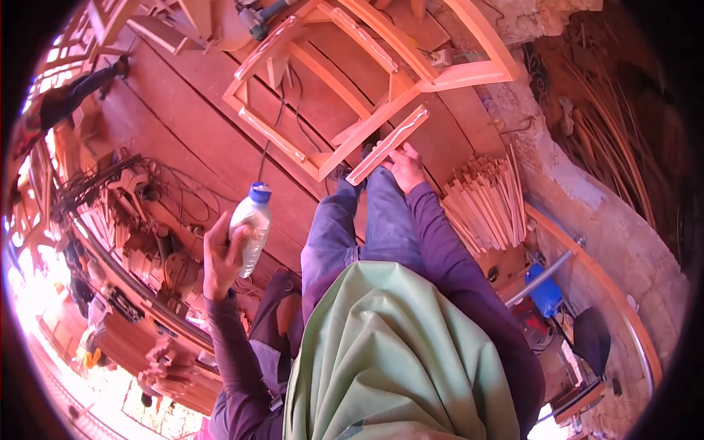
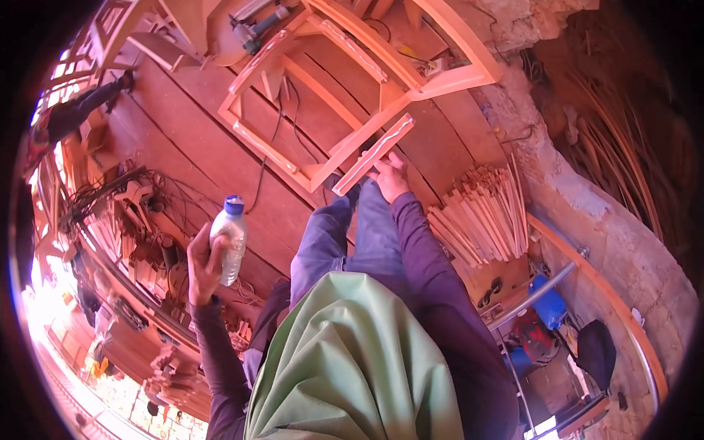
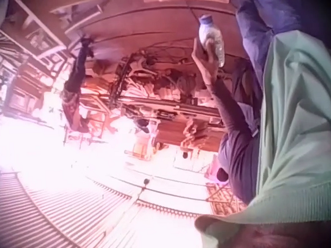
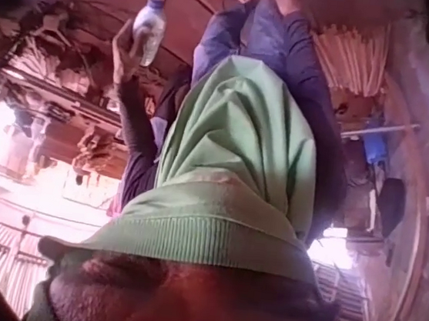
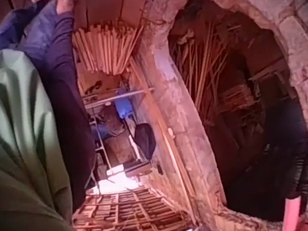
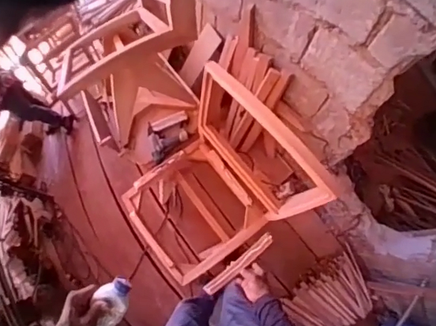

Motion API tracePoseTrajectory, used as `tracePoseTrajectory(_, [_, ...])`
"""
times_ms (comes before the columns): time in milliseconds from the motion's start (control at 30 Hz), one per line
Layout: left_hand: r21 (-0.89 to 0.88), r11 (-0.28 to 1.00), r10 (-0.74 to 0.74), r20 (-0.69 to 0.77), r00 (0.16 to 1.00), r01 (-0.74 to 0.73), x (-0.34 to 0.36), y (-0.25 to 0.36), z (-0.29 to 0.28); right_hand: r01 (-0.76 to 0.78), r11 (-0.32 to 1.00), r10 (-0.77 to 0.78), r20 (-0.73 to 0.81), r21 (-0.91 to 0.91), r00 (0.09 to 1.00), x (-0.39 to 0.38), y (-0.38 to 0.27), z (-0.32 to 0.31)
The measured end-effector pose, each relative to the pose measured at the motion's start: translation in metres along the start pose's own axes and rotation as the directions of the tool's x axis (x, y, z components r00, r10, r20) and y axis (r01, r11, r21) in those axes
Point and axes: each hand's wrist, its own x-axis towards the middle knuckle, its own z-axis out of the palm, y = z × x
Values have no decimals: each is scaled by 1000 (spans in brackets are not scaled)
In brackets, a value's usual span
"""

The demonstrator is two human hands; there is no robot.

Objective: Apply glue to wooden slats and attach them to furniture frames for assembly.

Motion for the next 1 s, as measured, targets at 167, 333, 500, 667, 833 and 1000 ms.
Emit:
tracePoseTrajectory(167, [6, 1000, -24, 18, 1000, 24, 46, -21, 29, 18, 992, -42, -193, -121, 980, 67, 56, -45])
tracePoseTrajectory(333, [-52, 998, -42, 48, 998, 44, 68, -43, 49, -25, 991, -5, -228, -128, 974, 107, 81, -38])
tracePoseTrajectory(500, [-1, 999, -49, 107, 993, 50, 78, -56, 58, -44, 987, -12, -336, -157, 942, 121, 88, -29])
tracePoseTrajectory(667, [-56, 996, -59, 111, 992, 65, 83, -50, 61, -35, 987, -13, -295, -157, 955, 124, 87, -28])
tracePoseTrajectory(833, [-26, 997, -67, 84, 994, 69, 79, -43, 57, -81, 983, 19, -344, -165, 939, 133, 99, -25])
tracePoseTrajectory(1000, [-240, 971, 14, 10, 1000, -12, 73, -31, 54, -216, 970, 126, -532, -109, 837, 114, 97, -1])
